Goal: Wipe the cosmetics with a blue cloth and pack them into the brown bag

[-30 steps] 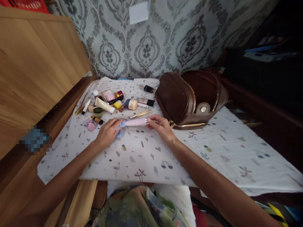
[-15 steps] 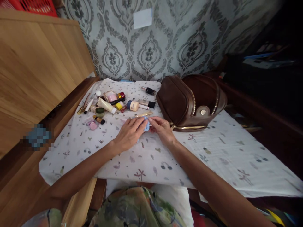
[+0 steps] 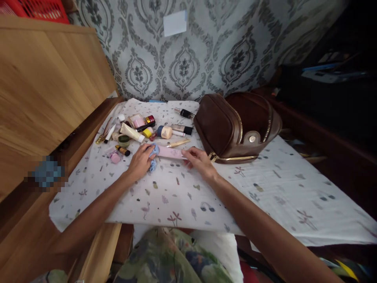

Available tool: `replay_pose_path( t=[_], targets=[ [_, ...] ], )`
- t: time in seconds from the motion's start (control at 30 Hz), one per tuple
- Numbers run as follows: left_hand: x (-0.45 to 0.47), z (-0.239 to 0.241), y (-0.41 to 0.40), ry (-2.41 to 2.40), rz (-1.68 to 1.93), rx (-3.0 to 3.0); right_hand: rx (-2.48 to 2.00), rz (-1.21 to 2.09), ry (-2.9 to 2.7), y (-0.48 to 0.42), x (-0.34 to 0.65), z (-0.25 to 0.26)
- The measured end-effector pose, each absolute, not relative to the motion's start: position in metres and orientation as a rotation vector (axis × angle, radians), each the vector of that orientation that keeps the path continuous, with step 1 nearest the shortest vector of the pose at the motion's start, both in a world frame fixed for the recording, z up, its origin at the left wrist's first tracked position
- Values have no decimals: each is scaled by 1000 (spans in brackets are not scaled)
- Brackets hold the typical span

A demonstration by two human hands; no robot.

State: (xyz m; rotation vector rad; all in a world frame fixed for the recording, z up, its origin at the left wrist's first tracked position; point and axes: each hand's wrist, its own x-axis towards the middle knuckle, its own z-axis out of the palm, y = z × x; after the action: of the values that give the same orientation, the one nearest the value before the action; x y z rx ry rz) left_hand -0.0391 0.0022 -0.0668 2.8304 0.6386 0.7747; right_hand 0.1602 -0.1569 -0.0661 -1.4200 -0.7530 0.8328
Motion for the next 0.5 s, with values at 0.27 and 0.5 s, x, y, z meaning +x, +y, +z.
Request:
replay_pose_path(
  t=[0.27, 0.5],
  targets=[
    [-19, -56, -57, 138, 884, 3060, -1372, 862, -810, -157, 155, -68],
    [-19, -57, -31, 261, 876, 3116, -1220, 1060, -574, -161, 151, -60]
  ],
)
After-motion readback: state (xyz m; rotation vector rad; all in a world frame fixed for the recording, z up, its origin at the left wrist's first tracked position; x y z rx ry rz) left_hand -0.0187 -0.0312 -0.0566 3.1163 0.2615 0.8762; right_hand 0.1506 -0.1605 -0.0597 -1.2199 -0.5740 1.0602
